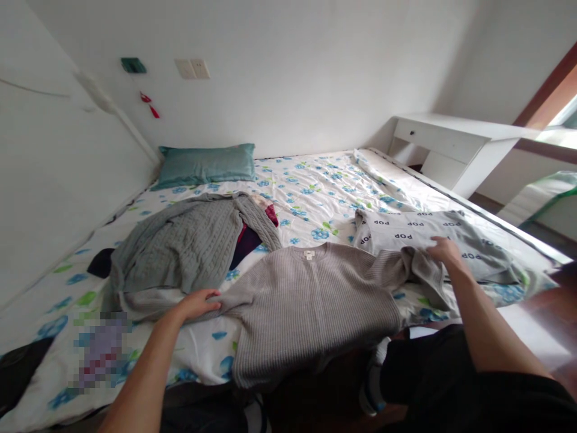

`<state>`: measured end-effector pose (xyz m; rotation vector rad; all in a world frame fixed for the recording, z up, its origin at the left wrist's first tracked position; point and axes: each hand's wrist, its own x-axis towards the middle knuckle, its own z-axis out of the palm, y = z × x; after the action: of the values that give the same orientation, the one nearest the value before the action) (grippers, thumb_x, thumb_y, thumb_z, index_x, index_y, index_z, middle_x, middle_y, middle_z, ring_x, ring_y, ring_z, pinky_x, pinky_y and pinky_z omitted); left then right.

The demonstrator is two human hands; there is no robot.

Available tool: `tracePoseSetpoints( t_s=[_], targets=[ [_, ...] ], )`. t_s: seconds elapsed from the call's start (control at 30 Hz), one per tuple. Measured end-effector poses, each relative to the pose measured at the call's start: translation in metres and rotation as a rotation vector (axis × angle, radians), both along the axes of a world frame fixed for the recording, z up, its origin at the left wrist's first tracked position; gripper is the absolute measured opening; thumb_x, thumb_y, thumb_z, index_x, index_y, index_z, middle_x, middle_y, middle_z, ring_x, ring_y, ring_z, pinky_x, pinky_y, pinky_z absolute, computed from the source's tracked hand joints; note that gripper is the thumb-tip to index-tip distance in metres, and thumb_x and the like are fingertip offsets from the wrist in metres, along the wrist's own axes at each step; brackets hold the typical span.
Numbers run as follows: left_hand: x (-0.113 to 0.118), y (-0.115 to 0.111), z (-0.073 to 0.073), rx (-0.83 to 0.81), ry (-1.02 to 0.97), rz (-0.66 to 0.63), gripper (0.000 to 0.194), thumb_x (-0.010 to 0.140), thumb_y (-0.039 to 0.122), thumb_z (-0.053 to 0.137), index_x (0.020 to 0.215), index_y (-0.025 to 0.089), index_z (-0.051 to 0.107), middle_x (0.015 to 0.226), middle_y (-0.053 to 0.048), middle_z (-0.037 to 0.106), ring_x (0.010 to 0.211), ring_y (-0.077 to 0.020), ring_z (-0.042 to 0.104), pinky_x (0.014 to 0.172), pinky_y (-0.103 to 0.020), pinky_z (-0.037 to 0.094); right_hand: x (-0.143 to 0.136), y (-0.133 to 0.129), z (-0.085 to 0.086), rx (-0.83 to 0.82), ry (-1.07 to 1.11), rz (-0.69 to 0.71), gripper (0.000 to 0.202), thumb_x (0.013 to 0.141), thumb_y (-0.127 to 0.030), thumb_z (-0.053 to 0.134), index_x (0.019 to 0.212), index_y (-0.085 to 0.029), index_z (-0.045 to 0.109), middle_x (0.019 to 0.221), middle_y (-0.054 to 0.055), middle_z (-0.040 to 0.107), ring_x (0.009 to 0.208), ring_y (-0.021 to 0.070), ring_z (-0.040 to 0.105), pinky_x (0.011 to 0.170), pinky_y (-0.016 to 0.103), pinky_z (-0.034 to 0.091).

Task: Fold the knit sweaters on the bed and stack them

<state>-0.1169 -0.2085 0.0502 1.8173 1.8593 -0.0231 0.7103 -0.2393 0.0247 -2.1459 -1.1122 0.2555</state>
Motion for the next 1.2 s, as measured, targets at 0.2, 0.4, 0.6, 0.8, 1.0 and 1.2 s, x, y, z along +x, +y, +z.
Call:
tracePoseSetpoints(
  t_s=[0.2,0.4,0.6,0.8,1.0,1.2],
  targets=[
    [0.018,0.016,-0.009,-0.098,-0.02,-0.059,0.039,0.065,0.045,0.087,0.094,0.022,0.078,0.097,-0.007,0.082,0.106,-0.0352,0.078,0.095,-0.037,0.06,-0.117,0.04,-0.003,-0.07,-0.1,0.463,0.045,0.097,-0.032,0.071,0.14,-0.022,0.079,0.131,0.012,0.082,0.102,0.0276,0.08,0.114,0.045,0.056],
    [0.036,0.033,-0.034,-0.032,-0.048,-0.028,0.06,0.081,0.059,0.071,0.124,0.018,0.077,0.118,-0.017,0.083,0.113,-0.0358,0.08,0.105,-0.042,0.061,-0.196,0.067,-0.04,-0.251,-0.006,0.65,0.057,0.089,-0.024,0.085,0.144,-0.018,0.075,0.106,0.012,0.085,0.101,0.0297,0.081,0.107,0.04,0.059],
    [0.049,0.056,-0.046,0.095,0.031,0.067,0.048,0.094,0.048,0.06,0.123,0.013,0.077,0.138,-0.022,0.081,0.135,-0.037,0.074,0.116,-0.043,0.055,-0.206,0.098,-0.044,-0.347,-0.034,0.598,0.014,0.097,-0.023,0.074,0.098,-0.017,0.086,0.07,0.01,0.074,0.093,0.0306,0.078,0.096,0.035,0.058],
    [0.05,0.075,-0.014,0.436,0.179,0.286,0.054,0.107,0.053,0.051,0.139,0.017,0.076,0.143,-0.022,0.079,0.13,-0.0393,0.074,0.107,-0.044,0.056,-0.216,0.132,-0.027,-0.016,-0.075,0.391,0.039,0.099,-0.02,0.055,0.125,-0.014,0.083,0.123,0.019,0.081,0.121,0.0352,0.072,0.113,0.042,0.053],
    [0.057,0.086,0.009,0.615,0.188,0.396,0.052,0.113,0.044,0.044,0.146,0.014,0.071,0.131,-0.022,0.079,0.122,-0.0372,0.072,0.105,-0.045,0.053,-0.23,0.159,-0.015,0.261,-0.029,0.442,0.056,0.1,-0.024,0.058,0.155,-0.017,0.067,0.156,0.018,0.066,0.14,0.0327,0.063,0.125,0.045,0.047],
    [0.045,0.081,0.009,0.602,0.19,0.263,0.041,0.103,0.03,0.056,0.138,0.017,0.074,0.128,-0.015,0.077,0.115,-0.0299,0.07,0.101,-0.038,0.053,-0.211,0.138,-0.015,-0.09,-0.091,0.712,0.034,0.094,-0.014,0.07,0.125,-0.019,0.085,0.135,0.012,0.08,0.131,0.0301,0.072,0.124,0.043,0.048]
  ],
)
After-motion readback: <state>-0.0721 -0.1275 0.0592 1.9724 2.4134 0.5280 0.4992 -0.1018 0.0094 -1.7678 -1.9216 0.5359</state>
